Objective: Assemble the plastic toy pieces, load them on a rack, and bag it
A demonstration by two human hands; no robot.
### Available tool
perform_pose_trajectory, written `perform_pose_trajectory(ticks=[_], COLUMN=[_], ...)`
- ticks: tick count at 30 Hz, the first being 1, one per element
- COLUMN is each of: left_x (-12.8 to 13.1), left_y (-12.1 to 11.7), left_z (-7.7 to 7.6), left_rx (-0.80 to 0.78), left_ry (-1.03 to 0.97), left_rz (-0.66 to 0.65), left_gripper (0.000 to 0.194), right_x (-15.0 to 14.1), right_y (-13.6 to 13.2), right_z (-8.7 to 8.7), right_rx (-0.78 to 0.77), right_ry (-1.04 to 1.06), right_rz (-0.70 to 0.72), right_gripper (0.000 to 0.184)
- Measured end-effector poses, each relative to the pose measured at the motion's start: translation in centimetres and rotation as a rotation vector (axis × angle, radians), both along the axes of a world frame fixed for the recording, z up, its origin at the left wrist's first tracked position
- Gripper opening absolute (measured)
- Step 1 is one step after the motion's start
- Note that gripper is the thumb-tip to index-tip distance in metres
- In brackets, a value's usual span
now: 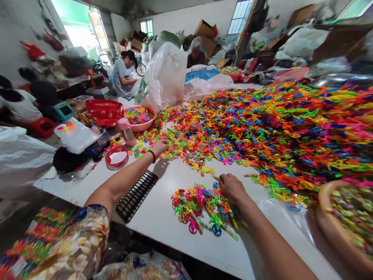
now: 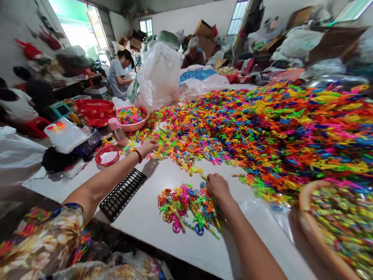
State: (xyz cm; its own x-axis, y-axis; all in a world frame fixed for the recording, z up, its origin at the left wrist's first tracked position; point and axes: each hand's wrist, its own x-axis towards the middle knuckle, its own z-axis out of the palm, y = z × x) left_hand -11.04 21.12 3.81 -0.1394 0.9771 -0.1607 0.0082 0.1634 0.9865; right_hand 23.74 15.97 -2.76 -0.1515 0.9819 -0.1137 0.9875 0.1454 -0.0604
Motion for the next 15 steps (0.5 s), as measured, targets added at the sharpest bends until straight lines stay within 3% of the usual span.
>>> perform_pose_trajectory(ticks=[3, 5, 8, 12, 15], left_x=[4.2, 6.6, 9.0, 10.3, 10.2], left_y=[-1.3, -1.4, -0.4, 1.2, 1.4], left_z=[-3.9, -5.2, -5.8, -5.9, -5.8], left_rx=[-0.007, 0.038, 0.093, 0.066, 0.021], left_ry=[0.18, 0.25, 0.294, 0.247, 0.127], left_rz=[-0.058, -0.064, -0.051, -0.012, 0.053], left_gripper=[0.014, 0.021, 0.032, 0.012, 0.014], right_x=[-0.2, -0.5, -1.3, -2.3, -2.7], right_y=[-0.2, -0.6, -2.2, -5.6, -8.6], right_z=[-0.1, 0.2, 1.3, 3.4, 4.8], right_rx=[0.023, 0.048, 0.226, 0.559, 0.596], right_ry=[0.016, 0.034, 0.163, 0.451, 0.69], right_rz=[-0.017, -0.019, 0.033, 0.115, 0.057], right_gripper=[0.025, 0.025, 0.023, 0.023, 0.025])
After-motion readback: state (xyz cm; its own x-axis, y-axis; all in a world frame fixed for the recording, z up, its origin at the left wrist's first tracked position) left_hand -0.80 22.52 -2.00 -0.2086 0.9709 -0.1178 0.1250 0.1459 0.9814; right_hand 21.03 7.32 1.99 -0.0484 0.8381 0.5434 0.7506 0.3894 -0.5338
